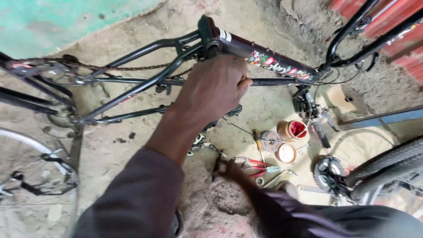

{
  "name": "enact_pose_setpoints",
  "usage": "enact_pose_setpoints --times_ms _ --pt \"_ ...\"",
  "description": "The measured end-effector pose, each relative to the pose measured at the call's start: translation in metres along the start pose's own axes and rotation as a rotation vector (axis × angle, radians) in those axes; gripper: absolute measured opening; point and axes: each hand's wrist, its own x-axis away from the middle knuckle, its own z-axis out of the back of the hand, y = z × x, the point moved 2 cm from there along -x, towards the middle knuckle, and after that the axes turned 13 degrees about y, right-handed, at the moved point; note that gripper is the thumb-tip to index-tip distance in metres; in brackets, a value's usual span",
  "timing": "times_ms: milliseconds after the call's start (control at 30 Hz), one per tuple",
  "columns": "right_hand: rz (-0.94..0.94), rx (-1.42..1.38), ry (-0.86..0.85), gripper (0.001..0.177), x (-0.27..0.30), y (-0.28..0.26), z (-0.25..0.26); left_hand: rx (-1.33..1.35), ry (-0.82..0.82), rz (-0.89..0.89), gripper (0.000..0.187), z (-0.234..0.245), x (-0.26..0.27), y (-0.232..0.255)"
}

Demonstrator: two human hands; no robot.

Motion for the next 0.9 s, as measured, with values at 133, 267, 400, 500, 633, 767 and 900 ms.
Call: enact_pose_setpoints --times_ms 133,267,400,500,633,767,900 --pt "-0.075 -0.017 -0.017 0.067 0.039 -0.034 -0.043 -0.011 -0.124 0.020 0.019 -0.006 -0.002 0.007" --pt "-0.422 -0.366 0.534 0.039 0.062 -0.055 -0.011 0.069 -0.179 -0.011 0.019 -0.013 0.006 0.018" --pt "-0.879 -0.618 0.625 0.009 0.051 -0.056 0.017 0.122 -0.407 0.075 0.028 -0.041 0.016 0.011" --pt "-1.003 -1.044 0.952 0.020 0.062 -0.118 0.105 -0.085 -0.683 0.253 0.040 -0.062 0.037 0.006" --pt "-0.260 -1.030 1.234 0.026 0.099 -0.222 0.208 0.002 -0.906 0.455 0.088 -0.042 0.032 0.027" --pt "0.232 -0.989 1.253 0.042 0.104 -0.221 0.241 0.632 -0.454 0.495 0.049 -0.056 0.033 0.038" --pt "-0.550 -0.513 1.194 0.021 0.085 -0.070 0.082 0.485 -0.276 0.617 0.027 -0.056 0.021 0.033"
